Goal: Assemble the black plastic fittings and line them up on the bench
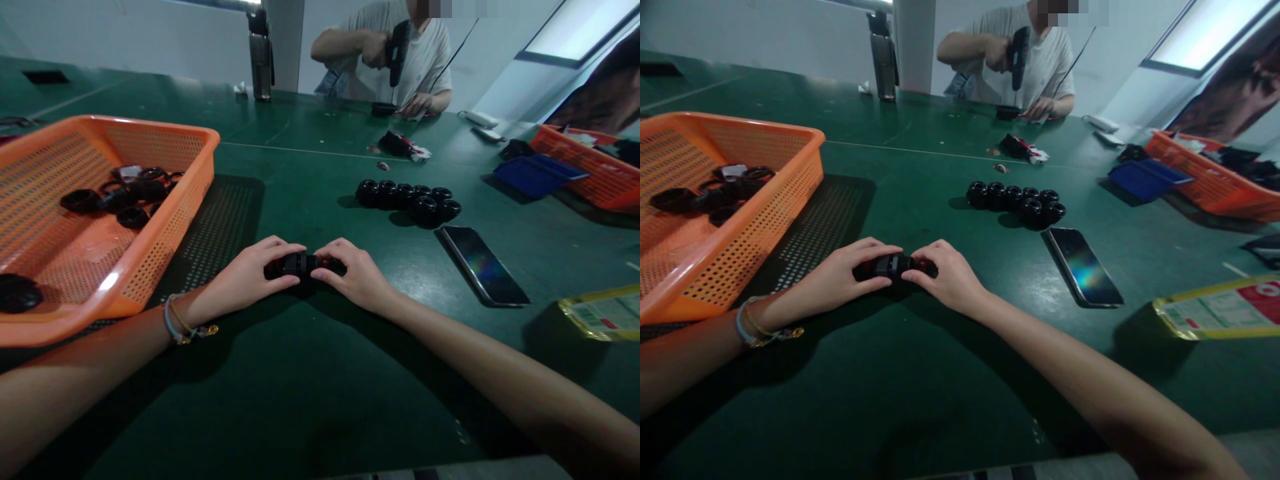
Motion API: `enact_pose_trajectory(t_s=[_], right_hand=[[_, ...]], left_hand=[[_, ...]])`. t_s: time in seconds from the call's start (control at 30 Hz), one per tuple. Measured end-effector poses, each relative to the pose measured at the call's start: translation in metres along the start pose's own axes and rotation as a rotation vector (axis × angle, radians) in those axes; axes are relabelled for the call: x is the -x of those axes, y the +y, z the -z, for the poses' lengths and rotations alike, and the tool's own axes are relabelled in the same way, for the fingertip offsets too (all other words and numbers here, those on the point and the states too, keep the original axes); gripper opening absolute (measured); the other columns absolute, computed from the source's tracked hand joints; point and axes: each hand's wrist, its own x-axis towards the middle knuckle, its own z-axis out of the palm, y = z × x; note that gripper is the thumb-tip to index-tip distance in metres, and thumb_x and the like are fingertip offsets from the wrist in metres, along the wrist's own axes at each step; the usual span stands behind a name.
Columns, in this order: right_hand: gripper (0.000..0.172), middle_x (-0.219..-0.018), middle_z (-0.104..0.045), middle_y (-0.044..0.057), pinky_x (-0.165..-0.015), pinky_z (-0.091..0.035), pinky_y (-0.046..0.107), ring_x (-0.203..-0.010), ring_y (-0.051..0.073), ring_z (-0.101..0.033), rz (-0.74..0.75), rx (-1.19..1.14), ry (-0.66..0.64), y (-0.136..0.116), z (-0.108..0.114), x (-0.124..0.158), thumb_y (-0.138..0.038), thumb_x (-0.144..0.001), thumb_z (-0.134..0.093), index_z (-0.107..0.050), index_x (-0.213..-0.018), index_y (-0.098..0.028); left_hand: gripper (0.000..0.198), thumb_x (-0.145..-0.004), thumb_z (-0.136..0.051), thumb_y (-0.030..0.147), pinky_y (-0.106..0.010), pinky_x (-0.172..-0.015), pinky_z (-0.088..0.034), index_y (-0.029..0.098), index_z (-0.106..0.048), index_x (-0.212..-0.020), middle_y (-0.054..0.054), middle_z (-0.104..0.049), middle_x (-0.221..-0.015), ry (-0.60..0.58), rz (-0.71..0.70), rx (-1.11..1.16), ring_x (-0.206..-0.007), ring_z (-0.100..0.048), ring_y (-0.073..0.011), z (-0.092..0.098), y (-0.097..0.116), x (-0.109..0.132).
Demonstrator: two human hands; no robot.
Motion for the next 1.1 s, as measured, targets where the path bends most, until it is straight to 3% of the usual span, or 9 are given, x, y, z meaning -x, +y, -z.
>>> enact_pose_trajectory(t_s=[0.4, 0.7, 1.1], right_hand=[[0.009, -0.086, -0.066, 0.005, -0.079, -0.047, 0.038, -0.091, 0.021, -0.057, 0.081, 0.018, 0.035, 0.0044, -0.0012, 0.0022, -0.026, -0.08, -0.063, -0.062, -0.085, -0.019], [0.033, -0.095, -0.064, 0.006, -0.08, -0.049, 0.038, -0.092, 0.02, -0.058, 0.096, -0.042, 0.043, 0.0043, -0.0015, 0.004, -0.022, -0.07, -0.071, -0.057, -0.1, -0.019], [0.028, -0.091, -0.063, 0.004, -0.078, -0.05, 0.037, -0.09, 0.019, -0.058, 0.082, -0.057, 0.044, 0.0048, -0.0011, 0.0042, -0.011, -0.07, -0.067, -0.056, -0.094, -0.02]], left_hand=[[0.04, -0.08, -0.059, 0.035, -0.034, -0.088, -0.047, 0.02, -0.057, -0.117, -0.006, -0.058, -0.106, 0.001, 0.01, -0.002, -0.096, -0.058, -0.0198, 0.0001, 0.0006, 0.0], [0.041, -0.08, -0.058, 0.033, -0.034, -0.089, -0.046, 0.016, -0.057, -0.117, -0.007, -0.058, -0.104, -0.004, 0.001, -0.007, -0.095, -0.058, -0.0202, 0.0009, 0.0017, -0.0002], [0.04, -0.08, -0.059, 0.034, -0.034, -0.087, -0.047, 0.019, -0.057, -0.117, -0.006, -0.058, -0.105, -0.004, 0.0, -0.002, -0.095, -0.058, -0.0196, 0.0005, 0.0014, -0.0005]])
